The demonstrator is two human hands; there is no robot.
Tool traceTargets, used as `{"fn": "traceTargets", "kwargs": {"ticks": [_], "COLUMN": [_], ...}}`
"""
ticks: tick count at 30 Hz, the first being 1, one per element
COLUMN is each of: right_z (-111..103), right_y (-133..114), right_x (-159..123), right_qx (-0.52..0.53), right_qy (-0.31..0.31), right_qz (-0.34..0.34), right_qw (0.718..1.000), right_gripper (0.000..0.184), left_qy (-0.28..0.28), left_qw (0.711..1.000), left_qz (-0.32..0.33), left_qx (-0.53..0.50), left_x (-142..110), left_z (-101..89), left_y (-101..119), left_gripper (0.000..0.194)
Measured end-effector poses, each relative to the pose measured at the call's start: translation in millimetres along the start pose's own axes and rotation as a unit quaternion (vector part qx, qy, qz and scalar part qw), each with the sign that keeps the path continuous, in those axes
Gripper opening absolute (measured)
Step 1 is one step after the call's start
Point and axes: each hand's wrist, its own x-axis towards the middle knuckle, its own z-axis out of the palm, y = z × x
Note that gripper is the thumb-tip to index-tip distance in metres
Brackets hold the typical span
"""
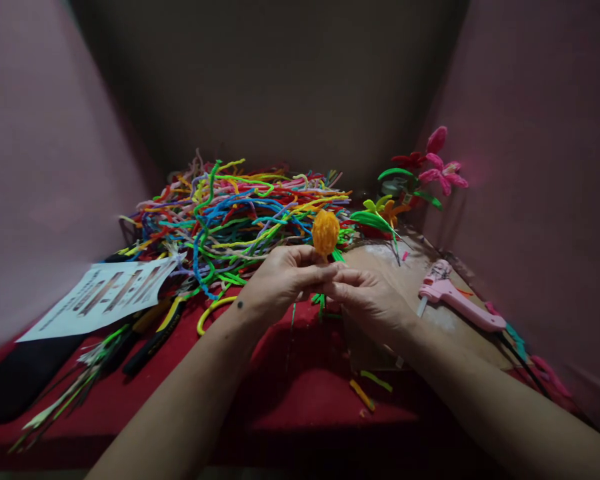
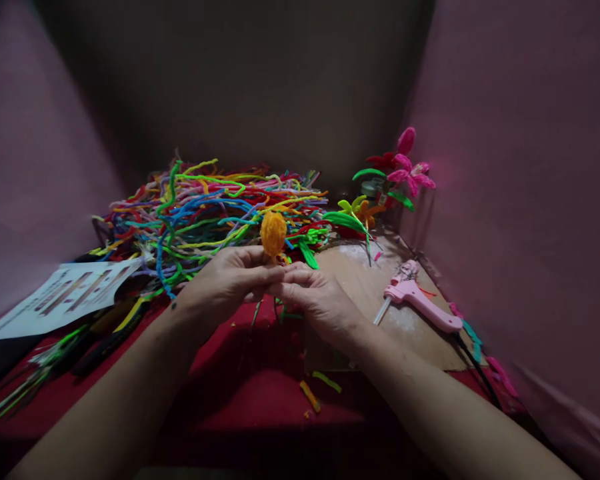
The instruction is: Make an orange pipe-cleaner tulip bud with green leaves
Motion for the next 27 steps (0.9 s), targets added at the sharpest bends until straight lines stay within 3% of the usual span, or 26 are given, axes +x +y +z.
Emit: {"fn": "traceTargets", "kwargs": {"ticks": [8,14,23,27], "right_z": [-5,-1,-2,-4], "right_y": [-1,-1,1,2], "right_x": [0,-1,-1,-1], "right_qx": [0.006,-0.056,-0.004,-0.002], "right_qy": [-0.052,-0.044,-0.01,-0.019], "right_qz": [0.039,-0.018,0.029,0.037], "right_qw": [0.998,0.997,1.0,0.999], "right_gripper": [0.005,0.007,0.01,0.005], "left_qy": [-0.039,-0.086,0.001,-0.025], "left_qw": [0.997,0.992,0.999,0.999], "left_qz": [-0.058,-0.057,-0.005,-0.027], "left_qx": [-0.045,-0.071,0.034,0.025], "left_x": [4,1,3,6], "left_z": [-9.9,-11.7,-5.3,-9.6], "left_y": [-6,-4,-4,-7], "left_gripper": [0.024,0.026,0.026,0.025]}}
